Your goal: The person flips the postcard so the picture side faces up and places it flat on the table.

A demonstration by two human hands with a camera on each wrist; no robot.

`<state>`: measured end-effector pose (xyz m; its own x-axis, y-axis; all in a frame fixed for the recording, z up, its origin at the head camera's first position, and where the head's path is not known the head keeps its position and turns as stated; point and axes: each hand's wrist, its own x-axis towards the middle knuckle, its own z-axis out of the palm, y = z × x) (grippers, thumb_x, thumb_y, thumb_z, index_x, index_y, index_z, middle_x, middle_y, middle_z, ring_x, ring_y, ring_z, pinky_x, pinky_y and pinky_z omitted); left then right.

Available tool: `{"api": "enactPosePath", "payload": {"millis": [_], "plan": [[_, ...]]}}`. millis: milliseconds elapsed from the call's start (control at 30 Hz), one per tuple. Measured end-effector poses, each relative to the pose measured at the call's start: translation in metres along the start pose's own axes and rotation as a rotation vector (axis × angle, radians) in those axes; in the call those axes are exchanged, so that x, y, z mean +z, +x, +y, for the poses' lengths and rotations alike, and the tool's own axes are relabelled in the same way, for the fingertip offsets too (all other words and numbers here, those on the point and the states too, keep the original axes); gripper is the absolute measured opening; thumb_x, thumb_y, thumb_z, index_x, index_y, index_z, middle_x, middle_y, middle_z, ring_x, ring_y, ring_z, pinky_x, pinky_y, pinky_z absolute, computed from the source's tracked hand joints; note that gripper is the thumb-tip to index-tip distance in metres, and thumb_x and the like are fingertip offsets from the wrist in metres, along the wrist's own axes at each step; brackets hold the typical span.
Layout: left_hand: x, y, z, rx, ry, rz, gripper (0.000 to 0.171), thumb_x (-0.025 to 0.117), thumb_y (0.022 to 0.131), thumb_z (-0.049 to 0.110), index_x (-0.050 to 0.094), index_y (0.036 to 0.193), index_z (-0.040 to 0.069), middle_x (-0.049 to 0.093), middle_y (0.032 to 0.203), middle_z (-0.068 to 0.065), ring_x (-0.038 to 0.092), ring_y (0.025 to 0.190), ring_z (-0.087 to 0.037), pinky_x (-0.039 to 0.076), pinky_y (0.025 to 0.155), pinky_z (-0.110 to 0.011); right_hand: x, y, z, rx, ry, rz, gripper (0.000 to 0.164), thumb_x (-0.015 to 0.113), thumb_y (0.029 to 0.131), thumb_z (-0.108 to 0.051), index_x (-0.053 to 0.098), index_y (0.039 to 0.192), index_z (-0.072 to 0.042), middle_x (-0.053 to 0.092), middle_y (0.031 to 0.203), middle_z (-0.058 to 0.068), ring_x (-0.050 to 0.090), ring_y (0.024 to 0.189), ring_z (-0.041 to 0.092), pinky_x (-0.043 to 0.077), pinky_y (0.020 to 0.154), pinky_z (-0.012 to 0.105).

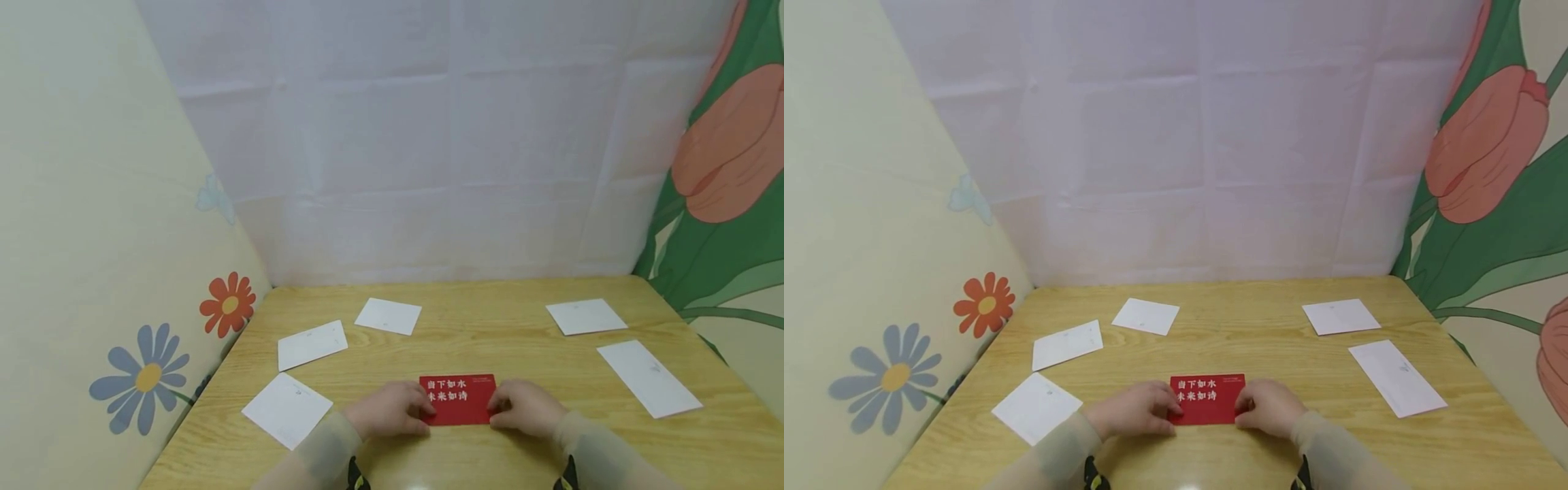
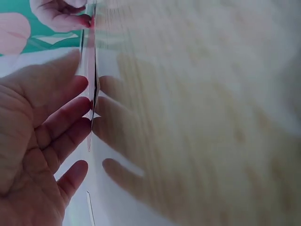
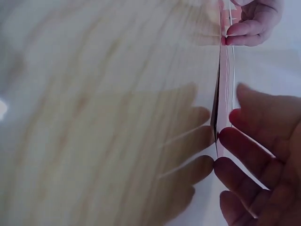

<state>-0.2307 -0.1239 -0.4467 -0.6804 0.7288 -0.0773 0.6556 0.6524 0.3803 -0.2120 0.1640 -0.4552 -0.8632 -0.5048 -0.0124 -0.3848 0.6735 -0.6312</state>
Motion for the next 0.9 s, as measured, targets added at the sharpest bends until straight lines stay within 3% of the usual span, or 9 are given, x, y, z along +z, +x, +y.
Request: {"api": "enactPosePath", "payload": {"millis": [133,267,400,533,900], "plan": [[0.001,-0.003,0.004,-0.012,0.044,-0.019,0.035,0.062,0.091,0.047,0.071,0.115,0.024,0.060,0.119,0.011,0.052,0.113,-0.008,0.037,0.100,-0.041,0.004,-0.001,-0.008,0.018,-0.039,0.020,0.017,0.071,0.086,-0.034,0.072,0.091,-0.017,0.062,0.086,-0.009,0.057,0.083,0.015,0.047,0.076,0.041],[0.001,-0.007,0.012,-0.034,0.114,-0.070,0.048,0.054,0.091,0.056,0.064,0.128,0.027,0.054,0.134,0.008,0.047,0.125,-0.011,0.029,0.103,-0.053,0.009,-0.003,-0.020,-0.015,-0.197,0.033,0.027,0.068,0.087,-0.041,0.072,0.100,-0.018,0.062,0.095,-0.007,0.058,0.091,0.017,0.047,0.083,0.044],[0.003,-0.008,0.017,-0.044,0.162,-0.095,0.058,0.049,0.091,0.061,0.055,0.137,0.026,0.047,0.144,0.007,0.040,0.133,-0.011,0.023,0.107,-0.056,0.014,-0.006,-0.031,-0.049,-0.347,0.015,0.044,0.067,0.085,-0.047,0.070,0.115,-0.015,0.062,0.106,0.001,0.057,0.099,0.022,0.045,0.087,0.048],[0.005,-0.006,0.020,-0.064,0.168,-0.101,0.062,0.047,0.091,0.063,0.052,0.140,0.025,0.041,0.148,0.008,0.034,0.137,-0.011,0.018,0.110,-0.057,0.019,-0.009,-0.040,-0.036,-0.401,-0.011,0.057,0.067,0.084,-0.050,0.064,0.125,-0.010,0.060,0.119,0.009,0.055,0.109,0.030,0.040,0.092,0.054],[0.004,0.003,0.032,-0.102,0.179,-0.147,0.070,0.039,0.091,0.068,0.042,0.146,0.025,0.029,0.155,0.007,0.027,0.142,-0.017,0.012,0.114,-0.053,0.029,-0.008,-0.055,0.177,-0.486,-0.092,0.066,0.055,0.088,-0.060,0.058,0.134,-0.013,0.052,0.137,0.013,0.046,0.123,0.043,0.032,0.096,0.067]]}}
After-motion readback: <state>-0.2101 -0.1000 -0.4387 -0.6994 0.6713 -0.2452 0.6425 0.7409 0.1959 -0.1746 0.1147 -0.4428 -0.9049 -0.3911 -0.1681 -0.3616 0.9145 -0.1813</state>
